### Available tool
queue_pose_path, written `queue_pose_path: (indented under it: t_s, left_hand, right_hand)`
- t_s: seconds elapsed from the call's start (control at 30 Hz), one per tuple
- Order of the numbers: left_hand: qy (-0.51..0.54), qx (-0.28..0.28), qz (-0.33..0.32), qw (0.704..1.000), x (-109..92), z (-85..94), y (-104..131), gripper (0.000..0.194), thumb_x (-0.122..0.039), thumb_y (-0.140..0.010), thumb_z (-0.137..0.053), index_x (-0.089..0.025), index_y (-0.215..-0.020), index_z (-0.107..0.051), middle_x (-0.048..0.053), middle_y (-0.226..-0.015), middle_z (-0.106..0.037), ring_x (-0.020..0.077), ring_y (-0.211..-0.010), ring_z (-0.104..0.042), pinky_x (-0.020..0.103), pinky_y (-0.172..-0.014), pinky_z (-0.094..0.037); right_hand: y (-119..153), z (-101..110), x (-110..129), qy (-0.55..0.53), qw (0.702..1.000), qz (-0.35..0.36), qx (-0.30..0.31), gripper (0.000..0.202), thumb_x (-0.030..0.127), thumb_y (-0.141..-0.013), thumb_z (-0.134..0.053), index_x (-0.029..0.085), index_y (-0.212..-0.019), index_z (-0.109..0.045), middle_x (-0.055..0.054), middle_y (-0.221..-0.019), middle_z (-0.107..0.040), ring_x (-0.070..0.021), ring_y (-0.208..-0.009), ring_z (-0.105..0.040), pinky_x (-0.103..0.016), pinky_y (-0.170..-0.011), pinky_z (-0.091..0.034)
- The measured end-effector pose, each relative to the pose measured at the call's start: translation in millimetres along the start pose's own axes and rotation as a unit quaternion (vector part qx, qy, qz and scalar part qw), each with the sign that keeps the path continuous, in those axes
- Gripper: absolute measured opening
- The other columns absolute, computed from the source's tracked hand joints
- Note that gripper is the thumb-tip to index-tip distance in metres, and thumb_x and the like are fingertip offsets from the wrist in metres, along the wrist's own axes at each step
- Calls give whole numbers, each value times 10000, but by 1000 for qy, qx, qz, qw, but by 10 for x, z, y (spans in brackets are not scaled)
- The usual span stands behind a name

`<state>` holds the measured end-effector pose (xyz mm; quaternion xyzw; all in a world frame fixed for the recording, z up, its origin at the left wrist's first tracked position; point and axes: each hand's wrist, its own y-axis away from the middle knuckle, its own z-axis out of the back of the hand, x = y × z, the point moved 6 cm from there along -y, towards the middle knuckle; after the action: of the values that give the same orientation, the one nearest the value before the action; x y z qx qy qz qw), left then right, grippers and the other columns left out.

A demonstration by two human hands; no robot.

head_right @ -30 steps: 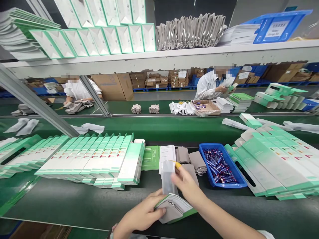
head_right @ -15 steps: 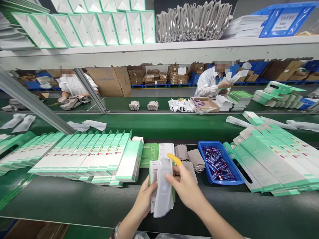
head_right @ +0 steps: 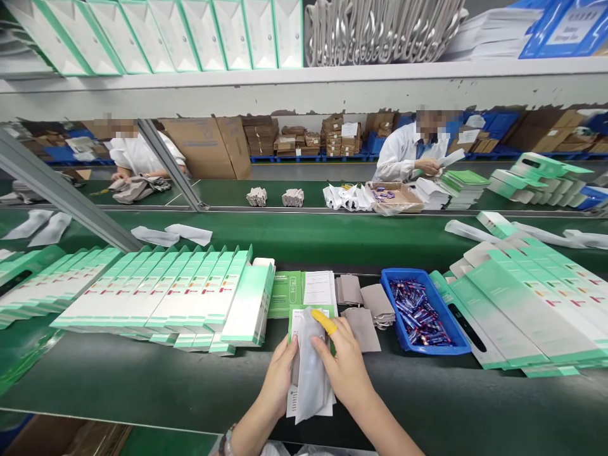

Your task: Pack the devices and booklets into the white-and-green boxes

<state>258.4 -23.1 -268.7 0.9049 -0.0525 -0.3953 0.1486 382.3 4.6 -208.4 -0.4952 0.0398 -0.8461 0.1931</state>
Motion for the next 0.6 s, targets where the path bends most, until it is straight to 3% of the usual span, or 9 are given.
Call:
queue_pose_path:
  t_s: [0.07, 0.13, 0.2, 0.3, 0.37, 0.5, 0.6]
  left_hand:
    - [-8, -3, 1, 1000, -10, 4, 8, 456, -462, -813, -717, -172, -1164, -695, 138, -1227, -704, 333, -1149, -643, 462, -1063, -441]
    - [-21, 10, -4, 1000, -32, 1, 26, 523, -471, -809, -719, -179, -1238, -651, 147, -1271, -677, 338, -1186, -620, 461, -1076, -429]
    - [-43, 59, -16, 997, -56, -42, 45, 639, -454, -793, -742, -203, -1350, -557, 151, -1340, -628, 340, -1243, -578, 457, -1088, -417]
    - [-108, 149, -60, 981, -95, -148, 69, 806, -396, -777, -770, -232, -1467, -386, 148, -1438, -537, 329, -1319, -508, 438, -1113, -392]
    - [-189, 153, -97, 965, -111, -181, 61, 809, -354, -832, -715, -242, -1507, -283, 143, -1456, -513, 302, -1328, -499, 430, -1127, -375]
    - [-396, 92, -154, 900, -127, -201, 28, 775, -294, -897, -600, -230, -1541, -174, 156, -1526, -415, 305, -1366, -450, 456, -1149, -345]
    - [-494, 81, -187, 845, -159, -215, 48, 804, -267, -887, -578, -181, -1552, -136, 177, -1581, -309, 323, -1412, -384, 463, -1158, -338]
  right_hand:
    - [-3, 5, -63, -3, 999, -15, -48, 441, 403, -938, -551, 315, -1368, -499, -75, -1270, -564, -269, -1246, -472, -474, -1057, -393]
    - [-6, 19, -140, -48, 993, -53, -96, 634, 429, -882, -629, 298, -1450, -379, -88, -1423, -469, -288, -1355, -389, -505, -1120, -323]
    - [-6, -43, -207, -145, 981, -103, -82, 753, 455, -872, -631, 282, -1502, -258, -101, -1492, -415, -280, -1383, -387, -487, -1125, -336]
    - [22, -193, -213, -238, 960, -148, -19, 608, 486, -927, -523, 247, -1458, -344, -113, -1411, -524, -261, -1328, -477, -448, -1108, -372]
    - [58, -247, -198, -241, 957, -158, -26, 535, 487, -938, -492, 241, -1407, -418, -104, -1401, -540, -253, -1351, -453, -445, -1145, -316]
    - [109, -401, -166, -295, 939, -176, -37, 671, 393, -831, -663, 262, -1418, -364, -87, -1454, -498, -244, -1354, -458, -431, -1144, -331]
    - [74, -409, -149, -325, 924, -191, -70, 665, 352, -755, -741, 253, -1337, -434, -96, -1367, -576, -266, -1268, -546, -447, -1091, -404]
